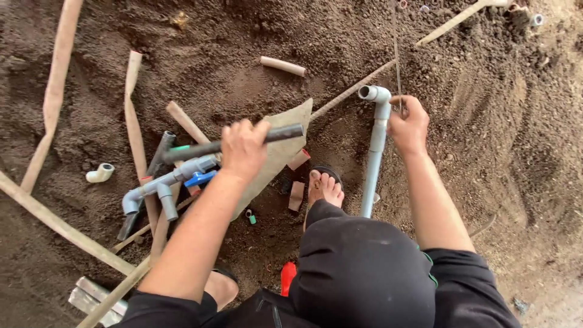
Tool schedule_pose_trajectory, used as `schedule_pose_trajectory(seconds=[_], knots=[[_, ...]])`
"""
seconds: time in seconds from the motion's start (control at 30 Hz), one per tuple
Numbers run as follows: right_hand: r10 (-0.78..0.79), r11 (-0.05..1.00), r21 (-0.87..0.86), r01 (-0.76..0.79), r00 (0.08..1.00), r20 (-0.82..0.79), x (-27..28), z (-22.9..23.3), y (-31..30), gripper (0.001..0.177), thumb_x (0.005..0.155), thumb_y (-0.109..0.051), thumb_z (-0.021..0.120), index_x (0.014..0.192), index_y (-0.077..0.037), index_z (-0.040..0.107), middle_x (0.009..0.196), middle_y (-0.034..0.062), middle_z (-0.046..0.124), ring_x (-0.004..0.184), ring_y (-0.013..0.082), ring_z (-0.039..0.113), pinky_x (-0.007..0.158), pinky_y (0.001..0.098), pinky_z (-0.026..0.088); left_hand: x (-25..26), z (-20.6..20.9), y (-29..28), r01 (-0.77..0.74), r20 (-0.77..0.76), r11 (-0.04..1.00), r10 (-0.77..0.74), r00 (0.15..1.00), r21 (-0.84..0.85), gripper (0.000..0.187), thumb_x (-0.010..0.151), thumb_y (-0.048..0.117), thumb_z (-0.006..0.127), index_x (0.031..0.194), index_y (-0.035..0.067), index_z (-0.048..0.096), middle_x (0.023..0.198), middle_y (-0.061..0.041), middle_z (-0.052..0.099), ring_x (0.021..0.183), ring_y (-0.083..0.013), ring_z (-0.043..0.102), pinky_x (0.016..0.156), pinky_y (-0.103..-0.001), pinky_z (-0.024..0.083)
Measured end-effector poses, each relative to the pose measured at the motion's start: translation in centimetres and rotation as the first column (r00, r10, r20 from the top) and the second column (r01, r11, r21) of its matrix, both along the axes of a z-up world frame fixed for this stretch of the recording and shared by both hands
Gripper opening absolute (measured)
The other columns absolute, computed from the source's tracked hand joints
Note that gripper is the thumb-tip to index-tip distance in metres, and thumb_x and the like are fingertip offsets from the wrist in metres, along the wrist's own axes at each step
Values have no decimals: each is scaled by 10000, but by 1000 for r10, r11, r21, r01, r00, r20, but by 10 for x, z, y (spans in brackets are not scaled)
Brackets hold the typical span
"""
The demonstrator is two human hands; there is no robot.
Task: The person sits on the ground and uses a hacksaw to cut a long, light-colored pipe. They hold the pipe steady with their left hand and saw with their right hand. The person also briefly handles a PVC pipe assembly and a metal rod before resuming the cutting task.
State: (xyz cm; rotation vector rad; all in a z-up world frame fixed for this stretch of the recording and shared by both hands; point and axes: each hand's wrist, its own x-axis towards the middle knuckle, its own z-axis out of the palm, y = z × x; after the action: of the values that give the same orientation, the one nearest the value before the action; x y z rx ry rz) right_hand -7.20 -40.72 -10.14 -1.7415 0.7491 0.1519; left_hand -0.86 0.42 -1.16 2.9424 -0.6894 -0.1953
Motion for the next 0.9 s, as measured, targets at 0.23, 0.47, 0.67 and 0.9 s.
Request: schedule_pose_trajectory(seconds=[0.23,0.47,0.67,0.9], knots=[[201,967,144,-210,977,78,22,72,67,298,1000,39,616,1247,-74,737,983,160,759,491,136,642,470,277,535,-52,3,-23,3,-420,993,46,906,115,319,872,359,821,1058,222,600,811,-103,637,797,-389,703,833,-498,475],[439,850,305,-429,898,39,-9,70,142,197,1057,-225,647,1143,-151,808,840,87,753,578,140,582,590,324,513,-58,13,-43,190,-35,970,-198,980,-152,220,778,87,797,832,221,630,772,-109,500,681,-349,572,715,-460,360],[419,717,624,-313,908,-26,-39,85,164,224,965,-185,740,1164,-82,751,716,121,677,563,184,574,495,304,441,-46,23,-47,204,156,952,-171,973,-227,202,799,148,791,770,171,593,815,-126,470,770,-356,531,858,-502,362],[223,910,366,-194,974,-39,-64,90,139,639,855,-184,922,1418,5,683,1019,278,713,807,310,681,589,439,571,-55,46,17,-44,21,981,49,999,-189,360,938,184,700,1289,264,678,1484,-137,512,1504,-392,385,1248,-612,263]])
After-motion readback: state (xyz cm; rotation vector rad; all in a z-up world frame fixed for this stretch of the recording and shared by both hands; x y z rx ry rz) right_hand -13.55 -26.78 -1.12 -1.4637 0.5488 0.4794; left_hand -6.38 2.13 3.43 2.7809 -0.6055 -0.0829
